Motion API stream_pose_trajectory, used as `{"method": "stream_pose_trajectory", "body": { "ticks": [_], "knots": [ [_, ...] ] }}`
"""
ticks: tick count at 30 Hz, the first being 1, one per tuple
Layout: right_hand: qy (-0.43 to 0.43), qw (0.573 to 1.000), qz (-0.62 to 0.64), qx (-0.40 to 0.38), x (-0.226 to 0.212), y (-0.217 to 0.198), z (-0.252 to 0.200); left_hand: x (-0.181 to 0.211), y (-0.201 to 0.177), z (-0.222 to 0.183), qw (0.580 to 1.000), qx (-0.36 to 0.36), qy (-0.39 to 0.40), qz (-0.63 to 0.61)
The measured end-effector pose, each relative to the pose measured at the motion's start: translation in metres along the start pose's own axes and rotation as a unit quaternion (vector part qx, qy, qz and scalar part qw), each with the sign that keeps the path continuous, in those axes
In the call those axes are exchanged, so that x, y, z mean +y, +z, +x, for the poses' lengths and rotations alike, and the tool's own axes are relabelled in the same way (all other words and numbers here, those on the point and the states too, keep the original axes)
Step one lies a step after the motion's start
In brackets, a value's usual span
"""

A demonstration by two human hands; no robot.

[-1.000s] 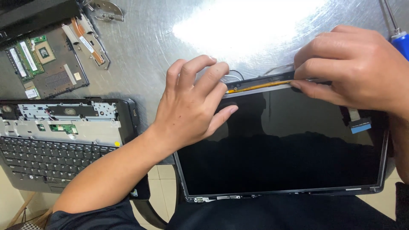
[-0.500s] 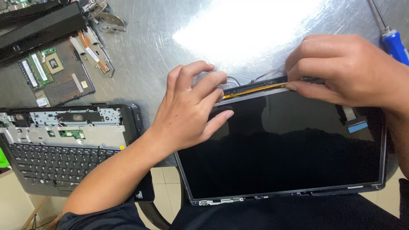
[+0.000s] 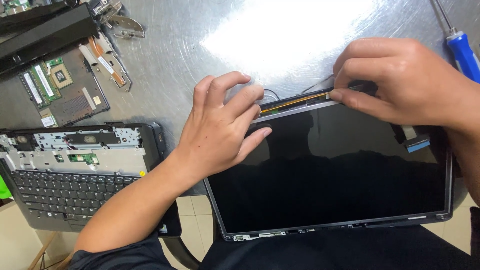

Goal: Technician assembles a laptop by positioning the LCD screen, routing internal antenna and video cables, and securing the assembly with a screwdriver.

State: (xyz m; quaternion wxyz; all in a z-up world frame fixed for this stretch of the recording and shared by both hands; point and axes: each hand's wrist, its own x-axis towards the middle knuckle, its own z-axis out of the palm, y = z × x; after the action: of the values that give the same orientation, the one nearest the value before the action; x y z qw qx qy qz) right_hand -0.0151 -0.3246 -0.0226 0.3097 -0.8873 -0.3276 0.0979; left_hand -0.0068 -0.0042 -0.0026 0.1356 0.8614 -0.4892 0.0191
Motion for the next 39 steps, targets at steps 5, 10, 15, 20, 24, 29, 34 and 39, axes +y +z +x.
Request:
{"method": "stream_pose_trajectory", "body": {
  "ticks": [5, 10, 15, 20, 24, 29, 34, 39],
  "knots": [
    [0.010, 1.000, 0.024, -0.005, 0.001, -0.002, 0.001, 0.006, -0.002, 0.001, 0.996, 0.032, -0.006, -0.080],
    [0.019, 0.999, 0.040, 0.011, 0.000, -0.004, 0.002, 0.015, -0.003, 0.003, 0.993, 0.076, 0.061, -0.064],
    [0.037, 0.998, 0.021, 0.036, -0.001, -0.001, 0.001, -0.007, -0.007, 0.003, 0.992, 0.074, -0.074, -0.070],
    [0.022, 0.998, 0.020, 0.047, 0.005, 0.003, -0.002, -0.018, -0.005, 0.003, 0.988, 0.065, -0.089, -0.112],
    [0.040, 0.998, 0.024, 0.047, 0.009, 0.004, -0.005, -0.024, -0.001, 0.002, 0.981, 0.051, -0.105, -0.157],
    [0.022, 0.998, 0.007, 0.056, 0.006, 0.003, -0.004, -0.029, 0.006, 0.001, 0.958, 0.043, -0.162, -0.233],
    [0.036, 0.998, 0.003, 0.059, 0.005, 0.004, -0.004, -0.031, 0.005, 0.002, 0.951, 0.033, -0.171, -0.257],
    [0.010, 0.999, -0.009, 0.053, 0.006, 0.003, -0.004, -0.031, 0.008, 0.000, 0.957, 0.016, -0.161, -0.242]
  ]
}}
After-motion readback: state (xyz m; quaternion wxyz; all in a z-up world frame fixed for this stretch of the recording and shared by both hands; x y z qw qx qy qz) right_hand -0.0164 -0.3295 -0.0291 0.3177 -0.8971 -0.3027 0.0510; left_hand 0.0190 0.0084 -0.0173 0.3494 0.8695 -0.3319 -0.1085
